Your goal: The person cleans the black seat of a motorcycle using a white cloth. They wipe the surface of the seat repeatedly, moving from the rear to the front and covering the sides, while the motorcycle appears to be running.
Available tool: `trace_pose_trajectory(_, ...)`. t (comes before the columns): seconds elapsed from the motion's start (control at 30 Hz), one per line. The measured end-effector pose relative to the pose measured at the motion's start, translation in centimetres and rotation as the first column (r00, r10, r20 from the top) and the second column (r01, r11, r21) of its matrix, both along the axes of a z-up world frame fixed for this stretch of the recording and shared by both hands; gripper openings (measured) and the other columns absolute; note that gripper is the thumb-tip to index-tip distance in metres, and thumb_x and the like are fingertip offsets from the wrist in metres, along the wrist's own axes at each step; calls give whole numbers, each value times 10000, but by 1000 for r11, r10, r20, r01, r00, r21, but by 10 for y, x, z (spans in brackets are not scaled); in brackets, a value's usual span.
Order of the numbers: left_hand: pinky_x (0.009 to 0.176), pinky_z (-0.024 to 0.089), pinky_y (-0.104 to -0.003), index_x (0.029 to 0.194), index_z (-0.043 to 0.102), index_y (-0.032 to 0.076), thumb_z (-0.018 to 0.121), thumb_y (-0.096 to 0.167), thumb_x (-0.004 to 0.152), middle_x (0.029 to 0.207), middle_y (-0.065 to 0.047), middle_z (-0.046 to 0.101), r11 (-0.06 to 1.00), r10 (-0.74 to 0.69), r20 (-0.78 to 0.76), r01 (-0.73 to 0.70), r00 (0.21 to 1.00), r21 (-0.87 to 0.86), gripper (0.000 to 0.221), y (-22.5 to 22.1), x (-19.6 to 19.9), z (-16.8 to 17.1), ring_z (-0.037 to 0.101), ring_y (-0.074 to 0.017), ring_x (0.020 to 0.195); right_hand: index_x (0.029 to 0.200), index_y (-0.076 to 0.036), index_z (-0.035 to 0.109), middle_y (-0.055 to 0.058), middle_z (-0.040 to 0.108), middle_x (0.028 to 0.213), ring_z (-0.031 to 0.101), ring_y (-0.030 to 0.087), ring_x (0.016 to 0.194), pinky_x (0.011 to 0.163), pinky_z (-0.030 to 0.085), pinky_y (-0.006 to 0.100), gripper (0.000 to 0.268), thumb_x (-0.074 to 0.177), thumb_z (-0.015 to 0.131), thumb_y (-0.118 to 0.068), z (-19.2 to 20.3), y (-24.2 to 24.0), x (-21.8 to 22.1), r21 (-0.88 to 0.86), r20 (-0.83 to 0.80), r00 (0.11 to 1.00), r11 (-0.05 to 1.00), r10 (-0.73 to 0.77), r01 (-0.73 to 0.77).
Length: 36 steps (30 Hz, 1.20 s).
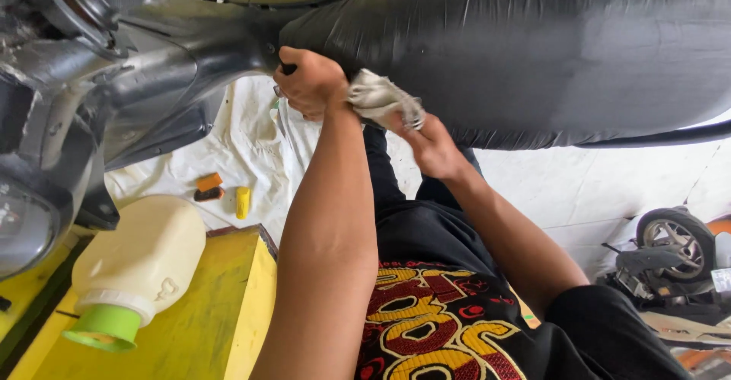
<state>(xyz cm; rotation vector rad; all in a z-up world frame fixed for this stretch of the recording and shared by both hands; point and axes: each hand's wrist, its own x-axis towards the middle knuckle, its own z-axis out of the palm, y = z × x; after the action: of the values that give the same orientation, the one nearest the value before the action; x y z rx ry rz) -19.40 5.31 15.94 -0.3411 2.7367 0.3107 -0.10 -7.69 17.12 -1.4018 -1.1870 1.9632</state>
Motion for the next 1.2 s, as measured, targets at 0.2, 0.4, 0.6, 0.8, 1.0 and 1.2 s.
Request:
trace_pose_trajectory(0.2,1057,414,-517,1342,634,151,310,577,927,1354,-74,657,999,-51,53,52,997,-12,678,-4,-2,0,598,-299,1260,1337,-41,578,149,638,1285,650,260,1216,1045,573,413,223,1136,522,-121,43,81,53,471,13,968,856,-250,214)
trace_pose_trajectory(0.4,1104,363,-532,1369,613,146,290,568,936,1371,-74,644,998,-55,80,54,995,14,685,2,0,8,573,-294,1291,1170,-13,654,94,644,1014,597,187,899,767,487,359,153,1134,545,-114,38,147,38,360,130,930,890,-345,280)
trace_pose_trajectory(0.6,1089,407,-527,1350,644,153,279,564,943,1330,-81,700,1000,-24,92,25,995,-4,684,13,4,19,614,-304,1276,1205,36,574,141,605,1025,555,235,916,806,475,380,247,1053,515,-148,35,43,-43,371,-88,977,904,-196,215)
trace_pose_trajectory(0.8,1083,391,-537,1376,601,135,272,576,938,1354,-107,657,998,-50,145,44,988,39,704,10,1,27,575,-346,1281,1396,1,530,110,615,1199,540,204,970,812,456,358,344,1150,482,-235,-10,-31,23,-94,21,740,736,-672,671)
trace_pose_trajectory(1.0,1119,371,-547,1389,597,150,268,571,925,1375,-105,657,998,-44,155,37,987,45,708,5,2,34,566,-353,1310,1407,-42,433,91,526,1304,507,162,1058,860,482,322,389,1137,570,-287,-38,38,146,327,-258,556,470,-790,820)
trace_pose_trajectory(1.2,1141,331,-581,1387,590,99,248,583,937,1370,-136,659,992,-98,166,82,981,99,744,1,-3,31,570,-380,1302,1088,-31,582,60,584,968,545,171,788,657,458,324,234,1094,534,-261,-18,41,49,504,70,917,807,-392,306)
